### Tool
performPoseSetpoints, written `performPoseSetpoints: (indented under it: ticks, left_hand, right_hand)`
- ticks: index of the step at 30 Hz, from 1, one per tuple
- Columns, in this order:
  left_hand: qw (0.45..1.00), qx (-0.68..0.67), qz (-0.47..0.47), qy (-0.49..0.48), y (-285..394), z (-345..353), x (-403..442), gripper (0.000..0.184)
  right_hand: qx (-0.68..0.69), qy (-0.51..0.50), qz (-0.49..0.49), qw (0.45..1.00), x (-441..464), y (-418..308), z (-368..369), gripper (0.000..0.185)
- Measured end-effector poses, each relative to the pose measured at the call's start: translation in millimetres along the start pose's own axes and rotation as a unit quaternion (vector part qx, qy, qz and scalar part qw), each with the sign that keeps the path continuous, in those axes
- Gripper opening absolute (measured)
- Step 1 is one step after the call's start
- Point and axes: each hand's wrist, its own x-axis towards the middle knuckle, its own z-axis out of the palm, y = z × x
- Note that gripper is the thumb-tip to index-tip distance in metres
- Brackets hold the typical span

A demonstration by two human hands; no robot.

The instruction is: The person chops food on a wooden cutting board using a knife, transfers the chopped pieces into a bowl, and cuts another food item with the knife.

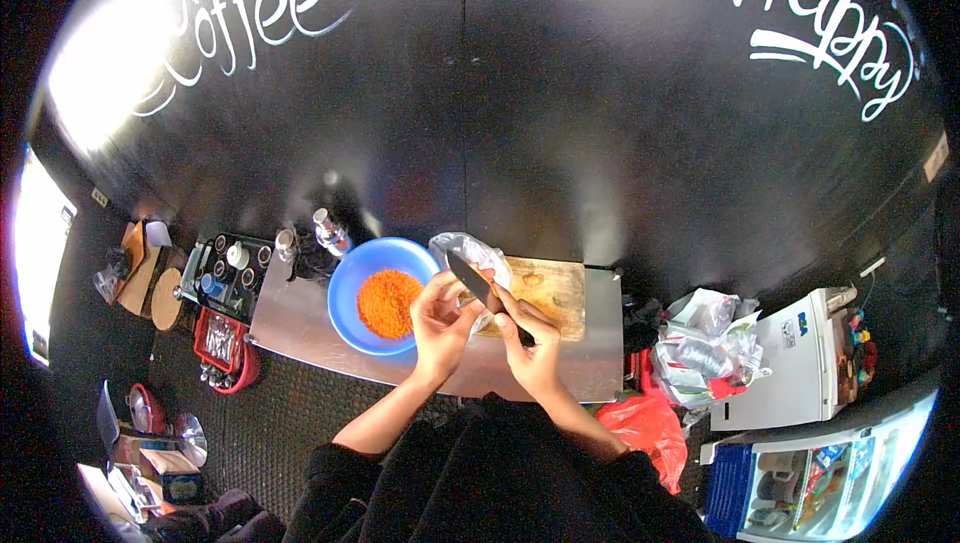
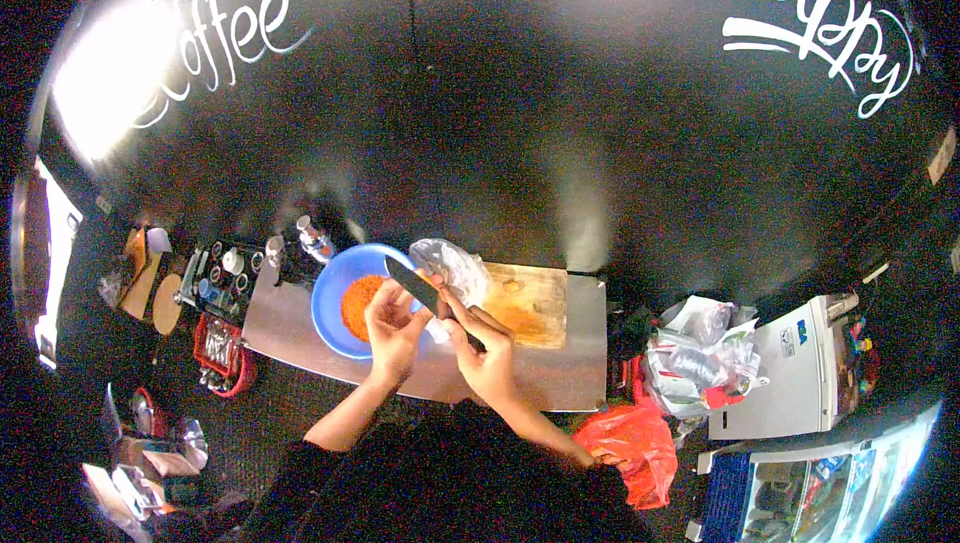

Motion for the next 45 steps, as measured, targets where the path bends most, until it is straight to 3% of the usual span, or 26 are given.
performPoseSetpoints:
  ticks: [2, 4, 6, 8, 12, 16, 17, 19, 25, 32, 35, 37, 38, 41, 42, 44, 45]
  left_hand:
    - [1.000, 0.007, -0.001, 0.011, -0.4, -0.6, 2.2, 0.040]
    - [1.000, 0.026, 0.006, 0.008, -3.4, -5.8, 7.4, 0.040]
    - [1.000, -0.001, -0.002, 0.007, -1.6, -8.4, 9.0, 0.042]
    - [0.998, -0.038, -0.045, -0.012, -2.0, -14.3, 12.0, 0.045]
    - [0.989, -0.108, -0.099, -0.024, -0.9, -16.3, 13.2, 0.047]
    - [0.991, -0.100, -0.086, -0.007, -0.5, -12.8, 11.1, 0.047]
    - [0.989, -0.120, -0.086, -0.010, -0.7, -13.1, 10.1, 0.047]
    - [0.986, -0.140, -0.085, -0.013, -1.0, -13.1, 9.5, 0.046]
    - [0.991, -0.110, -0.062, -0.041, -8.5, -16.2, 9.6, 0.045]
    - [0.995, -0.102, -0.004, 0.006, -16.4, -11.3, 5.0, 0.044]
    - [0.996, -0.086, -0.002, 0.012, -15.0, -12.2, 6.0, 0.044]
    - [0.997, -0.069, -0.010, 0.017, -13.5, -15.1, 8.6, 0.044]
    - [0.996, -0.083, -0.020, 0.010, -14.0, -17.4, 10.0, 0.045]
    - [0.991, -0.127, -0.047, 0.009, -15.0, -23.2, 11.4, 0.045]
    - [0.986, -0.154, -0.065, 0.013, -15.6, -24.7, 11.4, 0.046]
    - [0.983, -0.166, -0.072, 0.024, -20.1, -28.5, 10.8, 0.046]
    - [0.980, -0.178, -0.080, 0.033, -23.0, -30.7, 10.1, 0.046]
  right_hand:
    - [0.009, 0.031, -0.019, 0.999, -0.2, 2.7, 4.1, 0.031]
    - [0.208, 0.000, 0.154, 0.966, -1.4, 5.7, 5.1, 0.032]
    - [0.222, -0.029, 0.191, 0.956, 3.0, 6.0, -3.2, 0.032]
    - [0.347, -0.112, 0.289, 0.885, 7.4, 11.1, -14.6, 0.030]
    - [0.355, -0.119, 0.336, 0.864, 15.3, 3.8, -20.3, 0.029]
    - [0.257, -0.149, 0.266, 0.917, 13.0, 4.7, -24.0, 0.026]
    - [0.163, -0.149, 0.183, 0.958, 12.4, 3.9, -23.0, 0.029]
    - [0.079, -0.150, 0.060, 0.984, 15.1, 0.3, -22.9, 0.037]
    - [0.047, -0.123, 0.026, 0.991, 11.3, 1.1, -21.6, 0.033]
    - [0.067, -0.062, 0.061, 0.994, 4.3, 8.4, -4.0, 0.029]
    - [0.057, -0.013, 0.000, 0.998, 0.1, 17.4, 3.2, 0.032]
    - [0.158, -0.046, 0.192, 0.967, -3.0, 16.9, 3.8, 0.030]
    - [0.158, -0.047, 0.193, 0.967, -2.2, 15.7, 3.5, 0.030]
    - [0.352, -0.080, 0.310, 0.880, 6.8, 8.3, 1.1, 0.034]
    - [0.351, -0.081, 0.310, 0.880, 9.5, 9.2, 0.5, 0.034]
    - [0.443, -0.095, 0.370, 0.811, 12.8, 13.9, 0.6, 0.033]
    - [0.418, -0.101, 0.362, 0.827, 12.8, 19.5, 2.3, 0.032]
